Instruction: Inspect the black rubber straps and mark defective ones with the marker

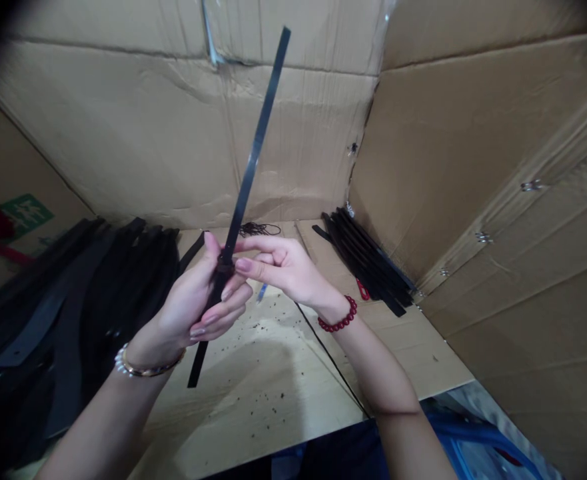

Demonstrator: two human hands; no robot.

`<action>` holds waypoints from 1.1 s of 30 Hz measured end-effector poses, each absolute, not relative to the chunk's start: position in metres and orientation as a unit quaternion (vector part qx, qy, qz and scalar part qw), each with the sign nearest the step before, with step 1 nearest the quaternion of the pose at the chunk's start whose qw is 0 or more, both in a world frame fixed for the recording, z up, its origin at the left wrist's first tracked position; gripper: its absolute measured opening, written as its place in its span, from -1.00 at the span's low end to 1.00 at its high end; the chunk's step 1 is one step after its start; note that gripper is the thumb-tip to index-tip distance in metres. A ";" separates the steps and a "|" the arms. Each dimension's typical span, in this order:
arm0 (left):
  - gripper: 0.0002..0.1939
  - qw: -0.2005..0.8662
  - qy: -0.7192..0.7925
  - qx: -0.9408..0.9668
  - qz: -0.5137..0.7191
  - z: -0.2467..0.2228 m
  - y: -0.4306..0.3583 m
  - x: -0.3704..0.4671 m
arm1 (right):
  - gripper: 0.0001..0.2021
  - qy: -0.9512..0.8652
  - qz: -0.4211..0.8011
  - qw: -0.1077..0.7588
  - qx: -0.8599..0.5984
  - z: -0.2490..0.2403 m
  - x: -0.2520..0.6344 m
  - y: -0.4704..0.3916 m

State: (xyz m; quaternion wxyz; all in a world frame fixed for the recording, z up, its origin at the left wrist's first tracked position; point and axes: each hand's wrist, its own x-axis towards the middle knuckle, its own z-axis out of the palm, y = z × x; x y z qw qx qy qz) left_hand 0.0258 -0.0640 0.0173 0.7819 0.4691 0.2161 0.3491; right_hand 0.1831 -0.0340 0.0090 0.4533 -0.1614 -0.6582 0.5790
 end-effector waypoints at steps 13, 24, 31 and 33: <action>-0.71 0.539 0.303 0.604 0.503 0.023 -0.062 0.028 | -0.79 -0.586 0.469 0.615 -0.242 0.013 0.185 -0.032; -0.65 0.472 0.286 0.585 0.595 0.005 -0.065 0.044 | -0.73 -0.562 0.523 0.588 -0.253 0.016 0.174 -0.044; -0.68 0.498 0.253 0.581 0.592 0.004 -0.065 0.036 | -0.80 -0.601 0.554 0.546 -0.184 0.015 0.176 -0.047; -0.62 0.498 0.237 0.598 0.581 0.003 -0.064 0.031 | -0.80 -0.609 0.544 0.549 -0.179 0.014 0.173 -0.053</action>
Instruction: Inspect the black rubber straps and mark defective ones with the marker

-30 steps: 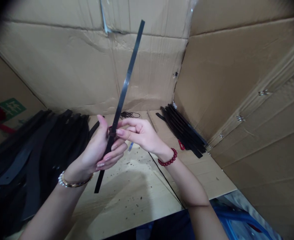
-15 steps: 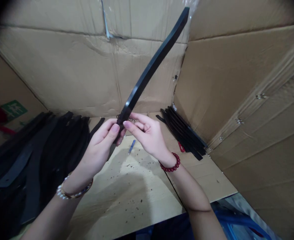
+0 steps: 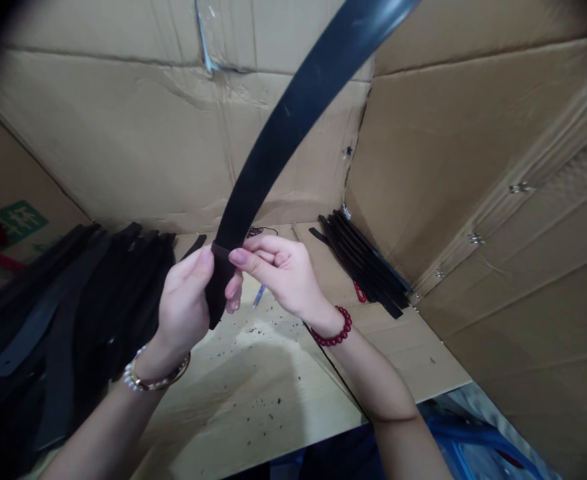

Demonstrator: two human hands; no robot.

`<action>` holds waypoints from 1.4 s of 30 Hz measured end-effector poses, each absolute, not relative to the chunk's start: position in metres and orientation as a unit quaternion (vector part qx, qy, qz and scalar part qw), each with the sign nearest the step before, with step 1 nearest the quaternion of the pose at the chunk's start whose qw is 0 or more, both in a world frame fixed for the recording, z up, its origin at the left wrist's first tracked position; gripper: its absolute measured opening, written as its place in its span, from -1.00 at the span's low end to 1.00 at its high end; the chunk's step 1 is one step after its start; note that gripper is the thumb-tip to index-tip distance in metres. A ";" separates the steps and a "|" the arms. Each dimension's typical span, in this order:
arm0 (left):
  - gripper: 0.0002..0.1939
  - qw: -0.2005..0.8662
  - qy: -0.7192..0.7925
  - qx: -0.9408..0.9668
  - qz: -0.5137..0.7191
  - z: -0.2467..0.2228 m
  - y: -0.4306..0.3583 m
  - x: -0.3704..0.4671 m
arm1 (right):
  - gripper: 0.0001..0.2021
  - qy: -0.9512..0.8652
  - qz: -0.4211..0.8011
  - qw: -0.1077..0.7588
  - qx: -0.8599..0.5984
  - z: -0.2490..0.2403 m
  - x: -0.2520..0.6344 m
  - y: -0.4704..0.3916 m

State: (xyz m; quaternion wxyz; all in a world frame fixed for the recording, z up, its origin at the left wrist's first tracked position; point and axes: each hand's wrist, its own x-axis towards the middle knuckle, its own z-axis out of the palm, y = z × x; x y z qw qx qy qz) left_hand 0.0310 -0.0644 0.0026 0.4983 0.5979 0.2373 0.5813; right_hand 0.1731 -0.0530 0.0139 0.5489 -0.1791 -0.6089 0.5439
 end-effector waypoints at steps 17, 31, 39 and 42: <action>-0.60 0.050 0.305 0.706 0.638 -0.021 -0.055 0.037 | -0.93 -0.655 0.234 0.667 -0.269 0.016 0.176 -0.059; -0.79 0.195 0.364 0.702 0.580 -0.010 -0.065 0.038 | -0.95 -0.556 0.328 0.713 -0.272 0.013 0.168 -0.052; -0.79 0.448 0.269 0.637 0.567 0.001 -0.070 0.038 | -0.78 -0.560 0.469 0.629 -0.265 0.018 0.176 -0.049; -0.78 0.517 0.238 0.628 0.531 0.005 -0.064 0.034 | -0.79 -0.577 0.470 0.620 -0.250 0.022 0.182 -0.050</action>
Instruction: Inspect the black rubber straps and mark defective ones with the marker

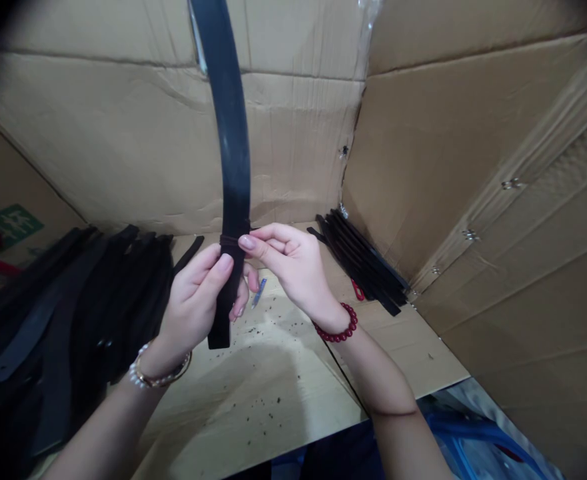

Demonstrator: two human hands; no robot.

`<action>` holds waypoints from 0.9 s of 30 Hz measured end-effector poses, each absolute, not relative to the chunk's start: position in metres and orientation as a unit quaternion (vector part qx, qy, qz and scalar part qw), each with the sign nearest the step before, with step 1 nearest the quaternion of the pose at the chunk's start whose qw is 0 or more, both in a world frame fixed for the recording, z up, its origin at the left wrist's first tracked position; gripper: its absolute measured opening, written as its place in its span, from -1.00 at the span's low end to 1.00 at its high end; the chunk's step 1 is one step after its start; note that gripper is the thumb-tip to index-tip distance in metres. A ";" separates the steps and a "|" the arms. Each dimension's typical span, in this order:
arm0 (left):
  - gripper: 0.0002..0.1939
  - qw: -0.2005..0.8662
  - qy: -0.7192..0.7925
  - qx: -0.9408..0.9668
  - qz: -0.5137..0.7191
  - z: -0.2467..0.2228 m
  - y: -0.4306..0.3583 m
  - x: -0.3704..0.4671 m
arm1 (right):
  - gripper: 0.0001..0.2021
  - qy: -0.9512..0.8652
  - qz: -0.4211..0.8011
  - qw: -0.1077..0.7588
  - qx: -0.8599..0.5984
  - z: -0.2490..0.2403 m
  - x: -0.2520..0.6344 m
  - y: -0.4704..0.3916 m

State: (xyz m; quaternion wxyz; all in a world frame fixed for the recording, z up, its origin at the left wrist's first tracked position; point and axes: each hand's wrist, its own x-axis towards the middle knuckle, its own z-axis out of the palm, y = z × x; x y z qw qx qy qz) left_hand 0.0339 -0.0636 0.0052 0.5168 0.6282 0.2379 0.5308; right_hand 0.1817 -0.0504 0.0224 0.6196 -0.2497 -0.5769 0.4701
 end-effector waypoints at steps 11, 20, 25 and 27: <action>-0.71 0.628 0.261 0.542 0.494 0.008 -0.061 0.033 | -0.70 -0.588 0.449 0.616 -0.272 0.017 0.186 -0.038; -0.53 0.747 0.148 0.500 0.412 -0.004 -0.062 0.035 | -0.61 -0.556 0.570 0.565 -0.219 0.007 0.178 -0.030; -0.54 0.737 0.146 0.519 0.408 -0.009 -0.055 0.035 | -0.60 -0.542 0.580 0.547 -0.264 0.010 0.177 -0.032; -0.51 0.728 0.155 0.534 0.402 -0.009 -0.053 0.035 | -0.59 -0.551 0.571 0.546 -0.269 0.011 0.177 -0.033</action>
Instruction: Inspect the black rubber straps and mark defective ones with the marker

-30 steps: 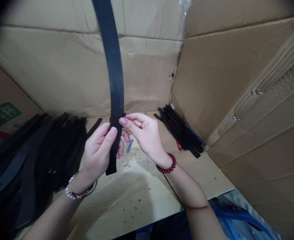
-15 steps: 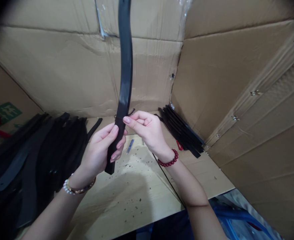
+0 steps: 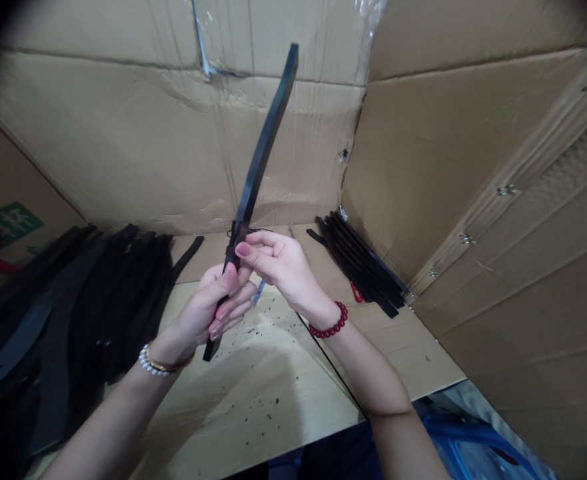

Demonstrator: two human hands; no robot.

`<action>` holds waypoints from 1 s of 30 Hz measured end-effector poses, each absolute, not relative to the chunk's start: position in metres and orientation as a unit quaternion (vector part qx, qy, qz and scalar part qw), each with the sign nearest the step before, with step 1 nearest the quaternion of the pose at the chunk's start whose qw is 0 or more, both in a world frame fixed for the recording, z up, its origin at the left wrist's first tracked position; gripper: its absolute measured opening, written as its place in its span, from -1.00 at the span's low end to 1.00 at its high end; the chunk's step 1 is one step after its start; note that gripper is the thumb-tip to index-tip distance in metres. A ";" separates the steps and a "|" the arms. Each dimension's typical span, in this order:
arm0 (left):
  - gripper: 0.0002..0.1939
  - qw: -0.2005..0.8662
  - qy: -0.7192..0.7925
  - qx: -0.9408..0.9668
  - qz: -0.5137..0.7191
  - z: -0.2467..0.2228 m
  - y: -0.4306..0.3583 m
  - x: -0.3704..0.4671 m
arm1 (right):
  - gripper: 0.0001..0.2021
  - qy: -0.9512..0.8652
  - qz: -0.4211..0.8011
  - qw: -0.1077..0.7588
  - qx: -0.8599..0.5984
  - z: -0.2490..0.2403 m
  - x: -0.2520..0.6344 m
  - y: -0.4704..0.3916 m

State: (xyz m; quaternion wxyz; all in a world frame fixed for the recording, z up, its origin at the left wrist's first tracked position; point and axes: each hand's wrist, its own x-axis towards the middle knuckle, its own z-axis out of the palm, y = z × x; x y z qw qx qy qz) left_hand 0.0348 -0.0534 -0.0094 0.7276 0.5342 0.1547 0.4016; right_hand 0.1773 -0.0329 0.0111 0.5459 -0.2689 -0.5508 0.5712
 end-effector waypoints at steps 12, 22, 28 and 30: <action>-0.70 0.478 0.335 0.584 0.564 0.011 -0.055 0.033 | -0.60 -0.587 0.455 0.610 -0.276 0.010 0.174 -0.029; -0.59 0.616 0.273 0.545 0.499 0.014 -0.061 0.031 | -0.69 -0.617 0.513 0.557 -0.213 0.002 0.181 -0.025; -0.62 0.640 0.228 0.533 0.504 0.007 -0.058 0.035 | -0.72 -0.635 0.516 0.536 -0.209 0.000 0.186 -0.022; -0.68 0.619 0.245 0.535 0.520 0.006 -0.060 0.038 | -0.74 -0.645 0.507 0.536 -0.199 -0.002 0.187 -0.019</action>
